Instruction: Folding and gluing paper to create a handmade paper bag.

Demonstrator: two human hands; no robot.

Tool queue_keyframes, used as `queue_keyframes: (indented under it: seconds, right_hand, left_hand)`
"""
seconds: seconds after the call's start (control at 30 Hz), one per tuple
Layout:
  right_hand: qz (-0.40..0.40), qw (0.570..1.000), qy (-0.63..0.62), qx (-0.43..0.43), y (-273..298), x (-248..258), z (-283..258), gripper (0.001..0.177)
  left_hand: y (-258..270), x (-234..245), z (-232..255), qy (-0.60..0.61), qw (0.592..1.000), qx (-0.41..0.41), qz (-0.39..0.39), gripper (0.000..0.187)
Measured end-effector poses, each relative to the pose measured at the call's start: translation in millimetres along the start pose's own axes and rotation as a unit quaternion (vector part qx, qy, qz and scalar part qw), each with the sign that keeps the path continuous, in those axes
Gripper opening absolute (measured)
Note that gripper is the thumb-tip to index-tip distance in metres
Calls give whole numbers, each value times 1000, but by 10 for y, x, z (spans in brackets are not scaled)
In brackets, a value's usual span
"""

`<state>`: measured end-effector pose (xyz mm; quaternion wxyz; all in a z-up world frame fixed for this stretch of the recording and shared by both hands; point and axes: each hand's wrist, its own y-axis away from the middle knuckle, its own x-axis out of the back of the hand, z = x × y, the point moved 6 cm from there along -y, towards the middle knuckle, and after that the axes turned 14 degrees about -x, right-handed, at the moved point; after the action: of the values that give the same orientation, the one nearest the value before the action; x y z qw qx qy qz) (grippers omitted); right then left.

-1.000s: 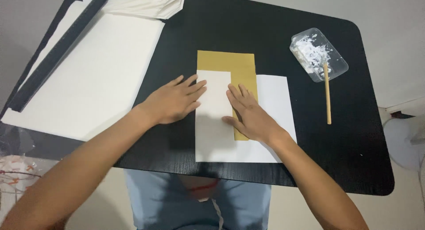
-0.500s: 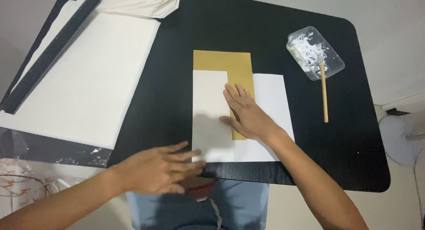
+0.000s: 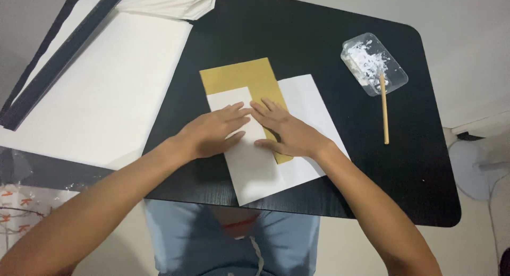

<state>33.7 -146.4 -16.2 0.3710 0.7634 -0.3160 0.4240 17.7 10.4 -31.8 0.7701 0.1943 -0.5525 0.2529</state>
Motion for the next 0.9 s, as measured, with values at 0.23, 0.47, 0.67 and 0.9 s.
queue_keyframes:
  seconds: [0.23,0.47,0.67,0.9]
  right_hand:
    - [128,991,-47,6,-12,220,256,63]
    - [151,934,66,-318,74,360,1011,94]
    - [200,941,-41,-271,220,673,698,78]
    - [136,930,-44,-339,400,658,539,80]
  left_hand:
    - [-56,-141,-189,41,995,45,81,41]
    - [-55,-192,-93,-94,981,-5,171,32]
    - [-77,-338,-67,-80,978,-26,192,27]
    - [-77,-362,-97,-36,986,8,160,32]
